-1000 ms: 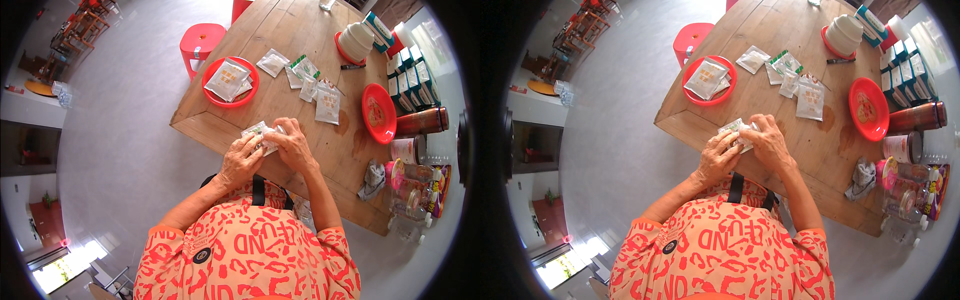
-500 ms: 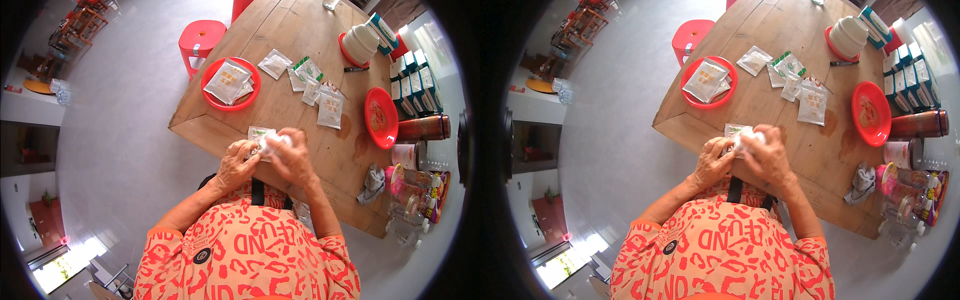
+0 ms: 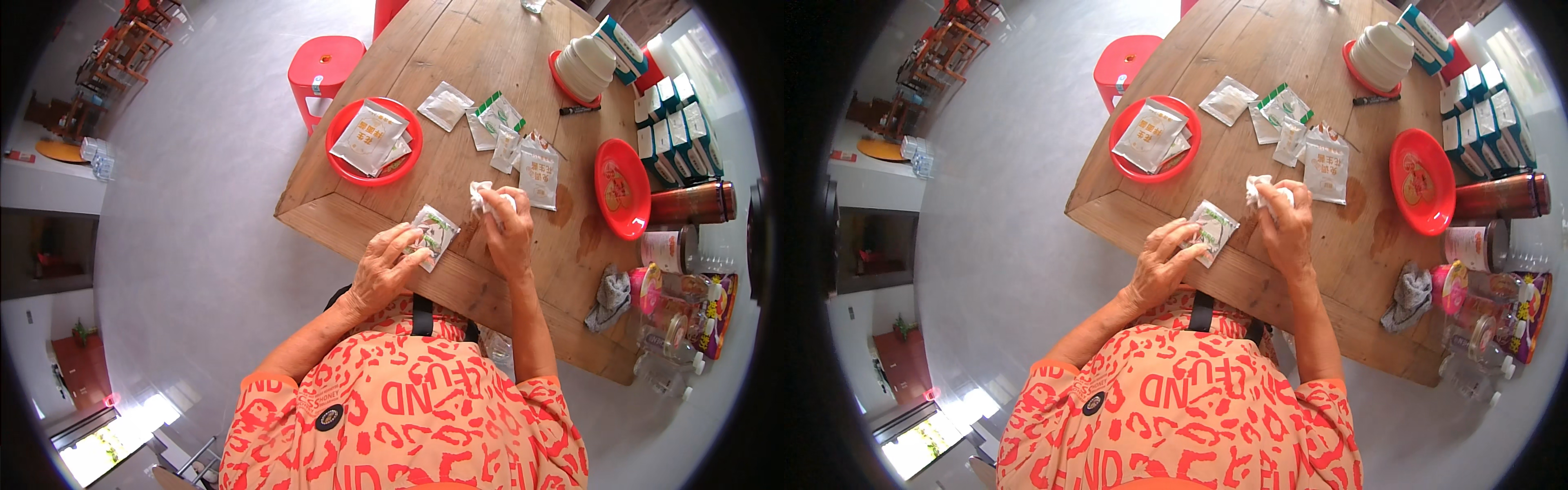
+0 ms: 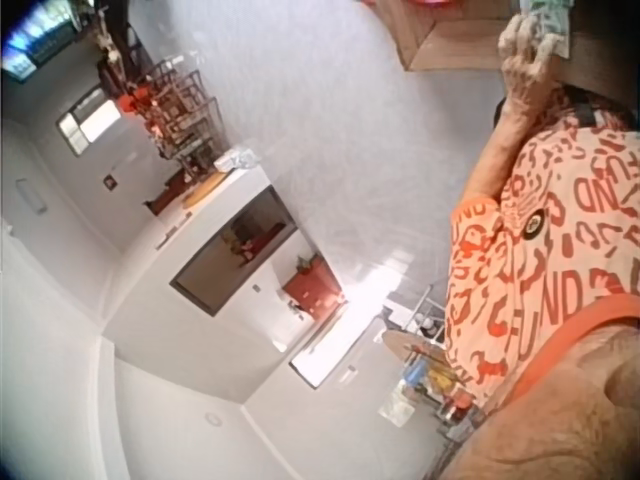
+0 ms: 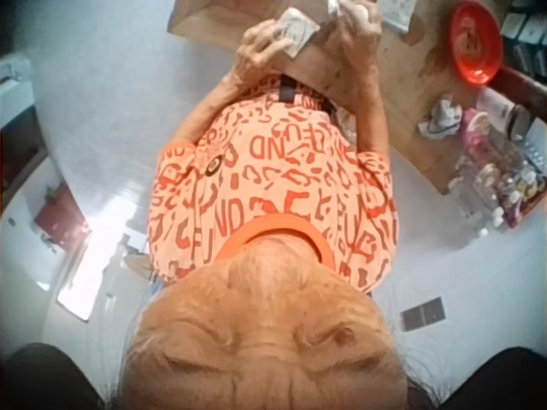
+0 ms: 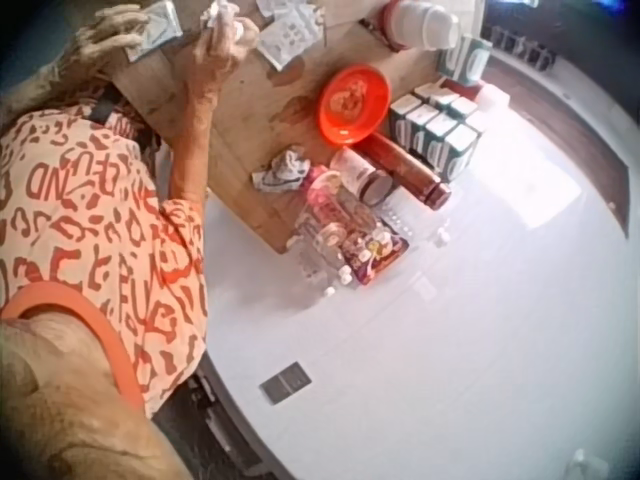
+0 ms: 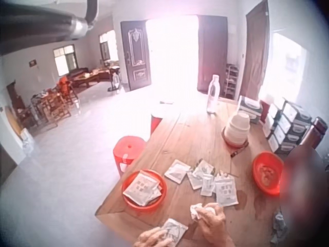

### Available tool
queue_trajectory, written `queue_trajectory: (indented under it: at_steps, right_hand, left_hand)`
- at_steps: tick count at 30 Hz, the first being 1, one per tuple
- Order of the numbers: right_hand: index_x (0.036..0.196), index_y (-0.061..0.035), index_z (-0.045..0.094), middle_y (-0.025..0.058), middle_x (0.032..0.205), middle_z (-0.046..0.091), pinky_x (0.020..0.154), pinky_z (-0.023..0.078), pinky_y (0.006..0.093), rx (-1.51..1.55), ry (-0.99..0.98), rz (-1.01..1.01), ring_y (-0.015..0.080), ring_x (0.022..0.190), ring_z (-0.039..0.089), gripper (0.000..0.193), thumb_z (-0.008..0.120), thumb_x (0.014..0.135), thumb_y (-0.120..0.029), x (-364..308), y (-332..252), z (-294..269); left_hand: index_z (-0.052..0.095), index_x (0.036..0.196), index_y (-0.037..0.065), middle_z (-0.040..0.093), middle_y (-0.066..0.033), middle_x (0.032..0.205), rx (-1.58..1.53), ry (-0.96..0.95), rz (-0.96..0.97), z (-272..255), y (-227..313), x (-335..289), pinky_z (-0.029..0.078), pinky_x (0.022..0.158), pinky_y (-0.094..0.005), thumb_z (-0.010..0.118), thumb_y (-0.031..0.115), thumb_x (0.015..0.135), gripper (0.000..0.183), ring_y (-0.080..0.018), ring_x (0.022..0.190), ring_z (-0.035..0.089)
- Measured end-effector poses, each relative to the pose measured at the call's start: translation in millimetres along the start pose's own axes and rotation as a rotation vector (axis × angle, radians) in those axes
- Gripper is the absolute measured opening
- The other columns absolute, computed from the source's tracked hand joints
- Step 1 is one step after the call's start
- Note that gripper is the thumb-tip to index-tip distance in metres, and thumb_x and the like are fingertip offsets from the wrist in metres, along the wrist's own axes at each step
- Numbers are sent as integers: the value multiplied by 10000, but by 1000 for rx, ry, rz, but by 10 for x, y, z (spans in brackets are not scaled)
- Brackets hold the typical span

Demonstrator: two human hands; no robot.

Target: The person stands at a wooden table and repeatedly wipes small, sealed white packets with a white cloth. They handle the packets one at a time, picking them up from the table or a red bowl, wiping them thoroughly, and placing them back down.

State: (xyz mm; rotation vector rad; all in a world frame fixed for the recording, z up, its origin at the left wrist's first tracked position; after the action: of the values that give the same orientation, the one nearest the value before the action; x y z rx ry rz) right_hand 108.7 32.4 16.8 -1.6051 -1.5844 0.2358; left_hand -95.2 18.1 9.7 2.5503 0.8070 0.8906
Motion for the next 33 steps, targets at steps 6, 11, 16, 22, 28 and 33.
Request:
queue_trajectory:
  at_steps: [6,11,16,22,28,33]
  right_hand:
    - [1055,-118,693,149,1089,584,810,518,420,-43,-242,-258,326,1002,563,300,707,756,-94,-231,-676,323]
    - [1060,-116,682,134,1072,582,804,515,414,-95,-228,-73,321,984,558,282,689,779,-98,-283,-500,366]
    - [1046,-120,684,127,1057,584,780,507,409,-190,-83,-67,310,971,556,303,703,746,-81,-113,-430,224]
    - [1002,-129,687,126,1022,581,801,501,415,-100,-287,-223,313,952,558,238,683,764,-129,-237,-797,612]
    - [1012,-136,694,107,1022,579,799,497,408,-200,-147,-72,307,946,557,245,689,768,-113,-138,-519,483]
    - [1005,-118,689,123,1033,576,803,493,410,-331,-62,-18,310,949,550,241,689,764,-112,-86,-511,320]
  left_hand:
    - [681,1097,82,604,-106,1150,42,-22,-18,89,228,-45,439,943,-411,686,88,757,340,-276,1098,581]
    - [689,1070,53,614,-92,1164,36,23,-87,62,270,-68,446,939,-403,701,76,769,302,-268,1128,587]
    - [660,1153,64,593,-74,1209,17,4,-20,86,244,-116,418,972,-399,686,108,792,364,-242,1193,547]
    - [674,1150,61,598,-80,1269,-49,14,6,77,182,-250,406,1029,-405,671,90,800,352,-253,1230,546]
    - [674,1169,65,597,-79,1314,-45,-25,26,62,168,-256,408,1042,-400,665,38,788,382,-244,1272,539]
    - [669,1174,62,598,-79,1312,-84,-22,36,47,152,-252,406,1042,-399,663,40,790,385,-243,1273,539]
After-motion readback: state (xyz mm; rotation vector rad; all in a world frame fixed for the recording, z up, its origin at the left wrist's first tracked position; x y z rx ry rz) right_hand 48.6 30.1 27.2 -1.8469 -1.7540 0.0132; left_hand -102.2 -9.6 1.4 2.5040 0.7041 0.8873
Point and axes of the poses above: each hand's wrist, its own x-axis towards the middle knuckle, its own z-axis out of the palm, y = z × x, the point moved 9 cm from there along x, towards the middle knuckle
